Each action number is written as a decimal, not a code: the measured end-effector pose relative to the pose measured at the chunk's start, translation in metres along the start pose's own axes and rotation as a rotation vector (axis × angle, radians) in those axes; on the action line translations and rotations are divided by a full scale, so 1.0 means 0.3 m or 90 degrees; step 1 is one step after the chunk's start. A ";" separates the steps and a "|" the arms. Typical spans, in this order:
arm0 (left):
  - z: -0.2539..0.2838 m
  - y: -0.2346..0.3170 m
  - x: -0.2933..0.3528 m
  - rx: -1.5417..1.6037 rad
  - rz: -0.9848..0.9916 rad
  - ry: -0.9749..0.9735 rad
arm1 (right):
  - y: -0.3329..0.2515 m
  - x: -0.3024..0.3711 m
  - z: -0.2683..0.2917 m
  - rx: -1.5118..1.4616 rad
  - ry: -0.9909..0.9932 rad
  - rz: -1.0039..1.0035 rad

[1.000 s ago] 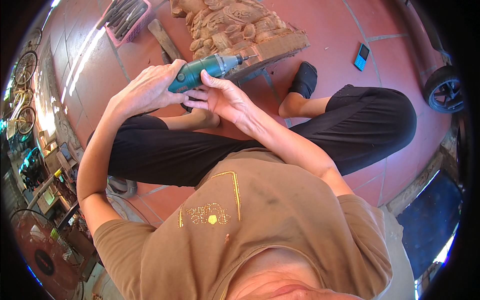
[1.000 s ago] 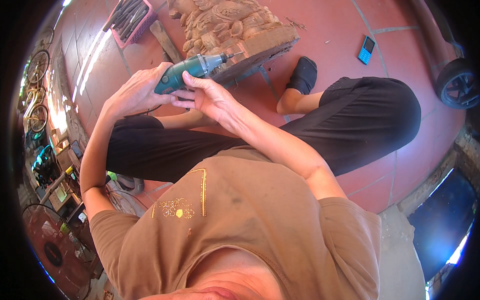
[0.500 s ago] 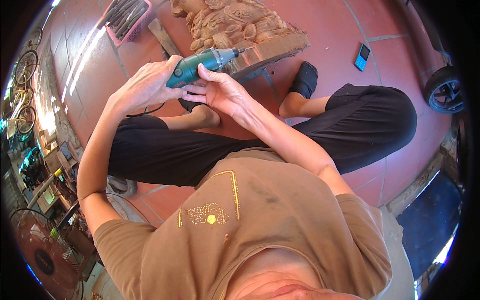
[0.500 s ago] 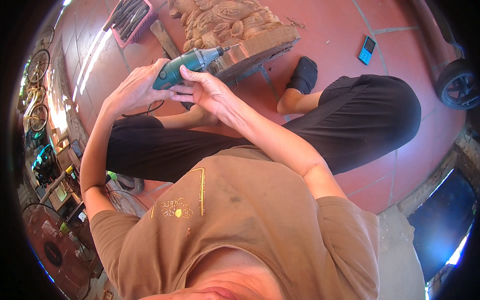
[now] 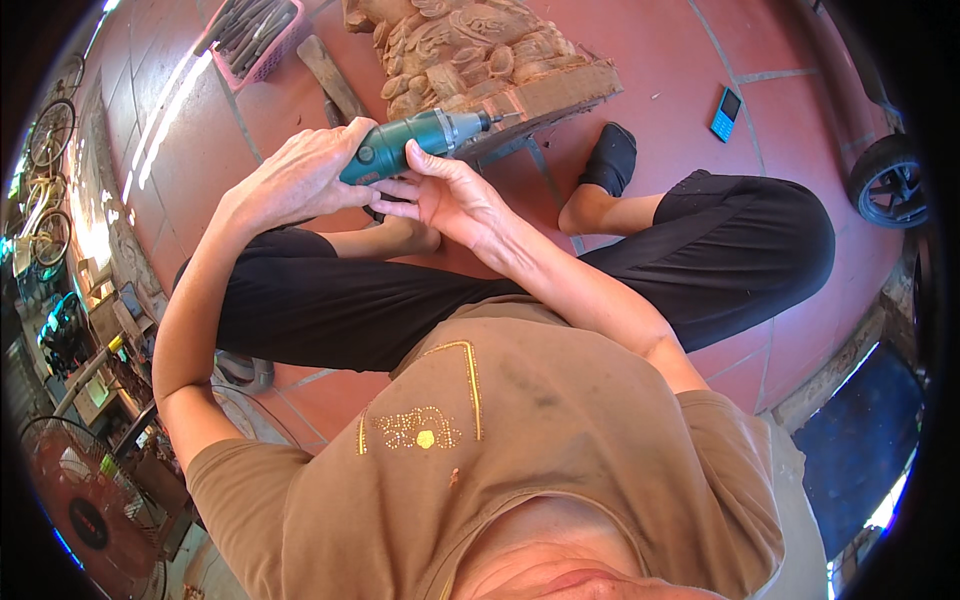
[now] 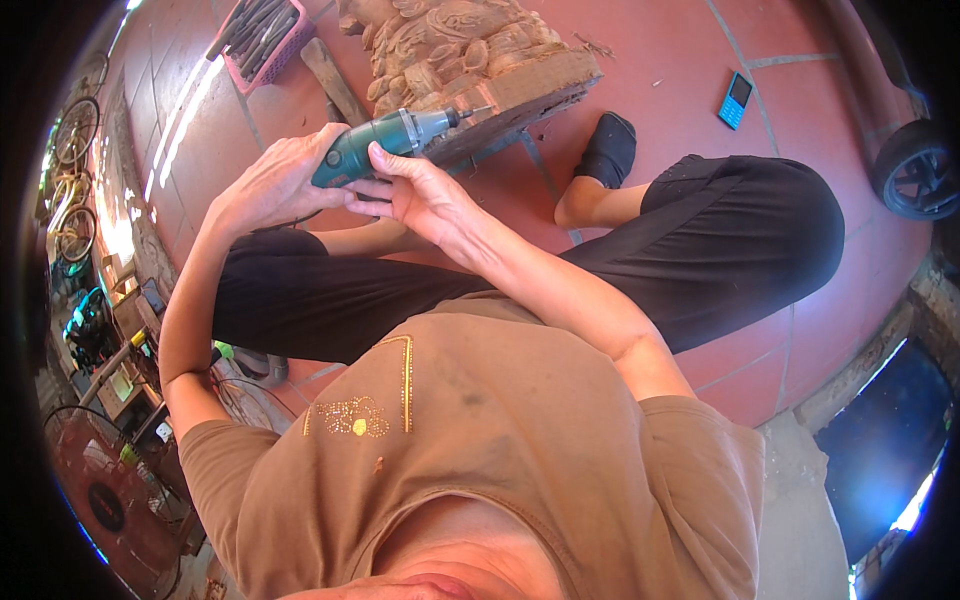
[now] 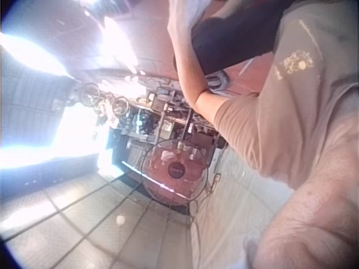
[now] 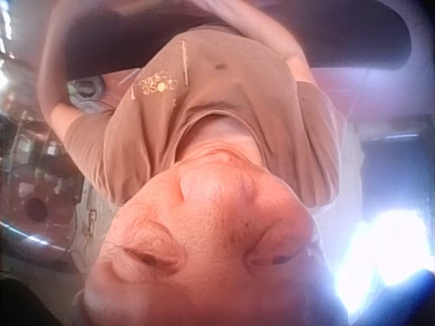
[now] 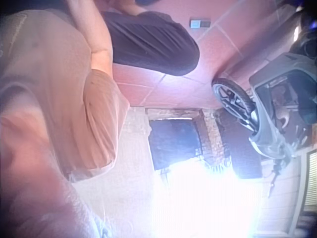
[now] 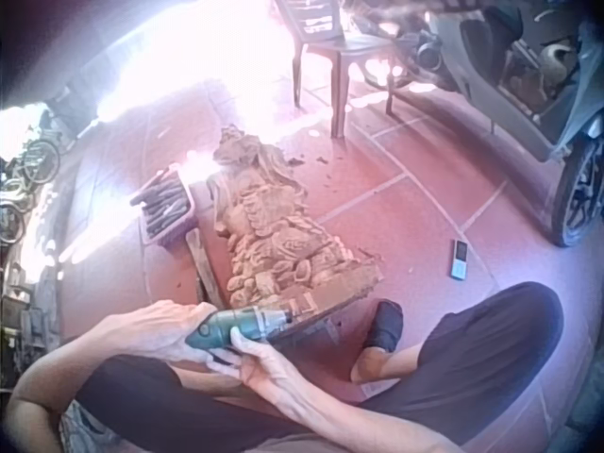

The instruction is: The person uses a handheld rotary tool to carve details into a wooden block. They hold the tool with both hands and guide it along the surface to shape the wood.

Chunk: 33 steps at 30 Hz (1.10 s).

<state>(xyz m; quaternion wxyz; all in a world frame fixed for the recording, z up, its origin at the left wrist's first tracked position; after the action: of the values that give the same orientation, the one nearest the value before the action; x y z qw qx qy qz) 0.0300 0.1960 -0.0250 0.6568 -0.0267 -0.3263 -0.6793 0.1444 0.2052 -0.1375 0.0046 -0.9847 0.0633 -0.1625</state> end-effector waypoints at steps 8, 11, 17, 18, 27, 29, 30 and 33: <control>0.008 -0.023 -0.002 -0.027 0.038 0.006 | -0.018 -0.045 -0.003 0.011 -0.010 -0.004; 0.007 -0.038 -0.006 -0.028 0.034 0.010 | -0.024 -0.051 -0.010 0.015 -0.018 0.001; 0.007 -0.015 0.000 -0.011 0.028 -0.009 | -0.011 -0.028 -0.003 0.006 -0.007 -0.009; 0.008 -0.010 0.001 -0.008 0.025 -0.012 | -0.006 -0.019 -0.002 0.002 -0.005 -0.006; 0.008 0.006 -0.002 -0.001 0.022 -0.027 | -0.003 -0.005 -0.006 -0.010 -0.009 -0.006; 0.007 -0.007 0.000 -0.001 0.041 -0.024 | -0.009 -0.016 -0.009 -0.006 -0.011 -0.008; 0.006 -0.014 0.002 -0.002 0.051 -0.023 | -0.011 -0.027 -0.009 -0.003 -0.013 -0.010; 0.009 -0.022 -0.002 -0.009 0.054 0.008 | -0.020 -0.048 -0.007 0.004 -0.017 -0.016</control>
<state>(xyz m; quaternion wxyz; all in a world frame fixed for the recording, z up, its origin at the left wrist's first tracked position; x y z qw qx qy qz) 0.0231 0.1973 -0.0257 0.6870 -0.0412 -0.3156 -0.6533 0.1309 0.2132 -0.1400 0.0066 -0.9874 0.0507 -0.1500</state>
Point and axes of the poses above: each hand's wrist, its own x-axis away from the middle knuckle, its own z-axis out of the back of the hand, y = z × x, the point moved 6 cm from there along -x, towards the middle knuckle, and after that the axes turned 1 degree about -z, right-handed, at the moved point
